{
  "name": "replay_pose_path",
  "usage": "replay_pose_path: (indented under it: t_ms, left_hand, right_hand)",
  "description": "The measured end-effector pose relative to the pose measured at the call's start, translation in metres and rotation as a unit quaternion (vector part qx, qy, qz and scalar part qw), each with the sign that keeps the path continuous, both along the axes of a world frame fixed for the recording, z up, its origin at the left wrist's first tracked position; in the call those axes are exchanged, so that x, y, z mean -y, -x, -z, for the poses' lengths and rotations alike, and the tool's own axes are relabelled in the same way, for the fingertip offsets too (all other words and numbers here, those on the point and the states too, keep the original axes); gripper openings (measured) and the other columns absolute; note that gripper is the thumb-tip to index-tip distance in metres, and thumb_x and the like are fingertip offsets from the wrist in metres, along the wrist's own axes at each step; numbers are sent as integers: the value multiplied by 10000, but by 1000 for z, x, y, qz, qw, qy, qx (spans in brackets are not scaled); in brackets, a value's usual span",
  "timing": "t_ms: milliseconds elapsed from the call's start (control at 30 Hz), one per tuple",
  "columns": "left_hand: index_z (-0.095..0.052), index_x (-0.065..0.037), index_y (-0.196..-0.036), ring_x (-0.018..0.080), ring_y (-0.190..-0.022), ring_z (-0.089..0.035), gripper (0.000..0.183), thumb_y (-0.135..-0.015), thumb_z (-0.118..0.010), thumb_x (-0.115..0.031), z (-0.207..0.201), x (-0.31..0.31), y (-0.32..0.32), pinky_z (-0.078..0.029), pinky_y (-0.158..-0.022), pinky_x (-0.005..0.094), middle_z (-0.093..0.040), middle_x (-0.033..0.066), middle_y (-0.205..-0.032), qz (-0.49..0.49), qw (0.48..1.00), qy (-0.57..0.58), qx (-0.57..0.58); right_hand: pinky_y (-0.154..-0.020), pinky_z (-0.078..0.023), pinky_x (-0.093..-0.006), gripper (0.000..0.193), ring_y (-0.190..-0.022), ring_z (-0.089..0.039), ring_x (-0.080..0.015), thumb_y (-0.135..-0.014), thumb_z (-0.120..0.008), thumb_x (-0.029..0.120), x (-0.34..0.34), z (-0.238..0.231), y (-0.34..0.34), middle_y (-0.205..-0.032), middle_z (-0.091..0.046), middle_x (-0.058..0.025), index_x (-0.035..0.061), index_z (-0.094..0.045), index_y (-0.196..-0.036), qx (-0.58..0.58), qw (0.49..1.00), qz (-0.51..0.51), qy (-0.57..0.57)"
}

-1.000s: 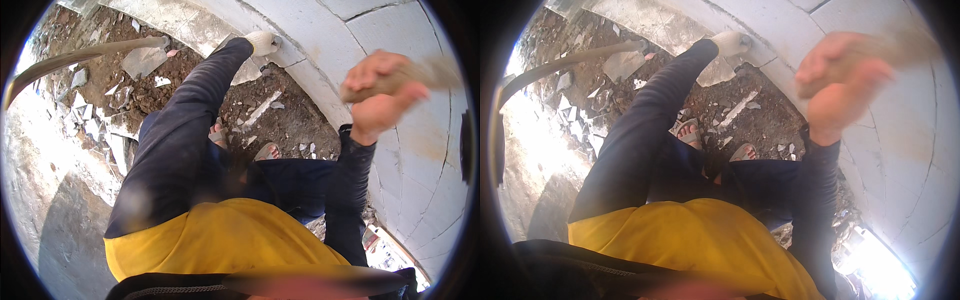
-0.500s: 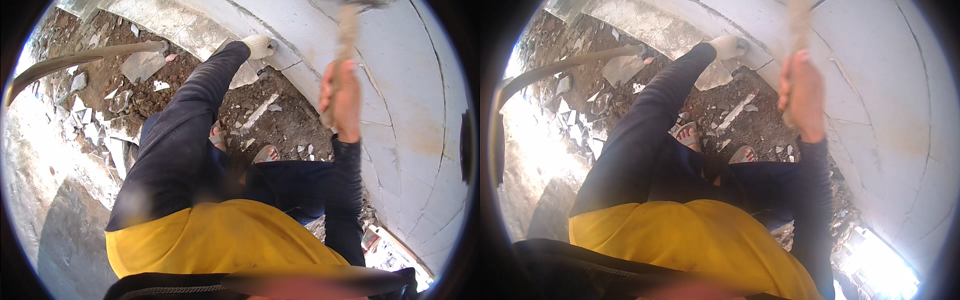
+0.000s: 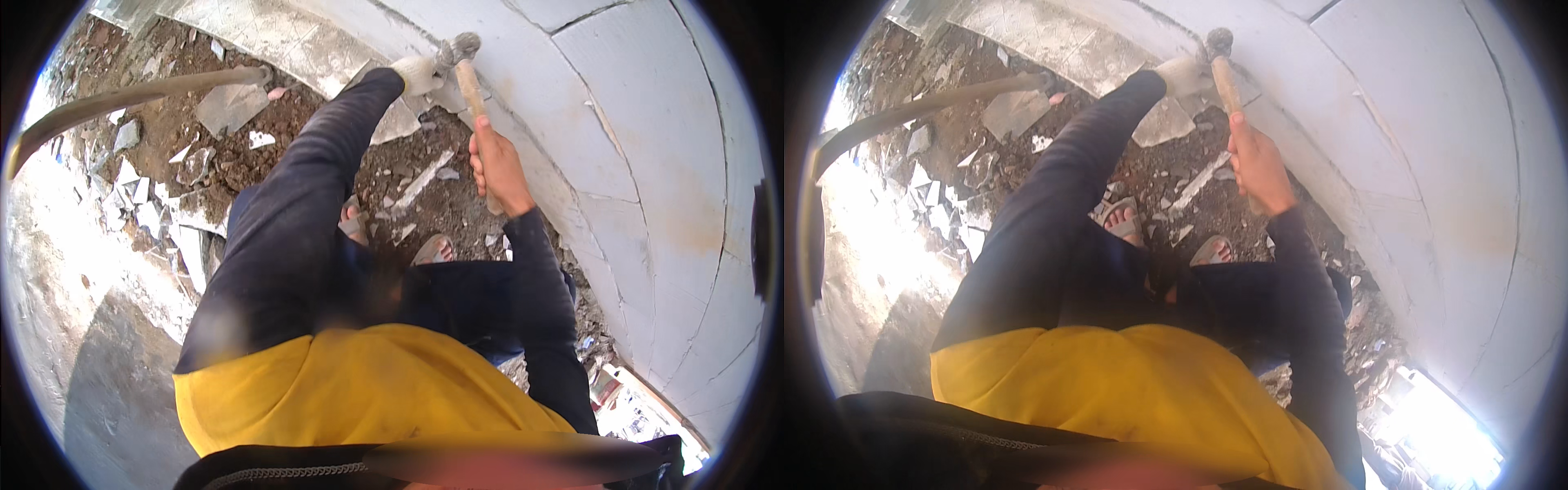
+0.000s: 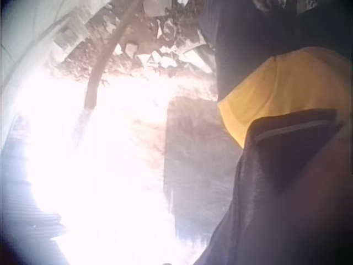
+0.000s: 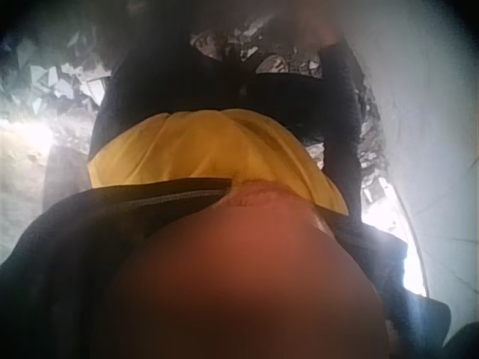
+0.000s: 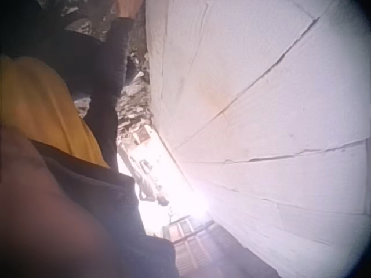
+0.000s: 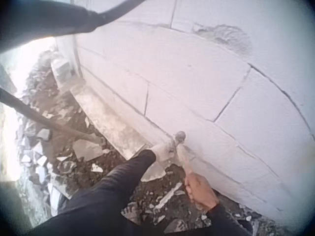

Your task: The person walks through a narrow debris-filled passage and then uses a hammer to break and remove tiles from a wall. The person repeatedly strikes the tiles, causing fragments to fall to the ground.

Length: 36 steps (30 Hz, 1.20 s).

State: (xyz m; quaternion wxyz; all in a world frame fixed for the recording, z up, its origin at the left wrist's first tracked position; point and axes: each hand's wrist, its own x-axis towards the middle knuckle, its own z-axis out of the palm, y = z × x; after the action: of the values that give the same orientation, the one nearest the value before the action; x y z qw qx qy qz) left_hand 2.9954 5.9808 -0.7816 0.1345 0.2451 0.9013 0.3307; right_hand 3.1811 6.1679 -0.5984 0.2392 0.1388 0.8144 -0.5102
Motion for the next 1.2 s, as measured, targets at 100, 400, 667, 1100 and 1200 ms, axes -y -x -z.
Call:
replay_pose_path:
  t_ms: [100, 400, 667, 1100, 1200]
  left_hand:
    - [-735, -71, -1208, 398, -939, -739, 413, -931, -606, -349, 2, 2, 1, -565, -854, 480, -751, 243, -1042, 4, 999, -31, 13]
    - [-742, -19, -1150, 415, -913, -736, 440, -904, -639, -369, 8, 4, 3, -565, -819, 478, -732, 281, -950, -14, 999, -30, -2]
    - [-702, -39, -1014, 358, -940, -720, 195, -1015, -577, -189, -9, -3, -56, -581, -881, 475, -724, 187, -993, 46, 998, -8, -30]
    - [-710, -32, -1233, 280, -1088, -720, 321, -976, -675, -221, -47, 31, -70, -565, -959, 376, -743, 178, -1167, -55, 996, -36, 53]
    - [-713, -26, -1254, 250, -1037, -718, 387, -994, -662, -309, -66, 46, -39, -559, -950, 365, -749, 176, -1116, -167, 968, -139, 129]
  right_hand:
    - [-435, -372, -252, 557, -465, -426, -76, -1114, -418, 561, 4, -53, 1, -608, -462, 53, 96, -559, -839, -122, 992, 2, 34]
    - [-445, -394, -266, 635, -472, -477, -100, -1078, -432, 656, 13, 4, 29, -601, -500, 13, 82, -566, -843, -482, 870, -85, -64]
    - [-412, -400, -280, 607, -443, -422, -82, -1063, -446, 672, -25, 30, -33, -596, -422, 49, 101, -508, -867, 44, 993, 80, 80]
    - [-390, -390, -275, 594, -438, -420, -85, -1058, -438, 694, -40, 35, -87, -602, -434, 33, 123, -480, -901, 77, 947, 232, 208]
    - [-389, -389, -274, 592, -439, -419, -86, -1061, -442, 687, -45, 37, -89, -606, -438, 32, 118, -487, -902, 74, 951, 227, 197]
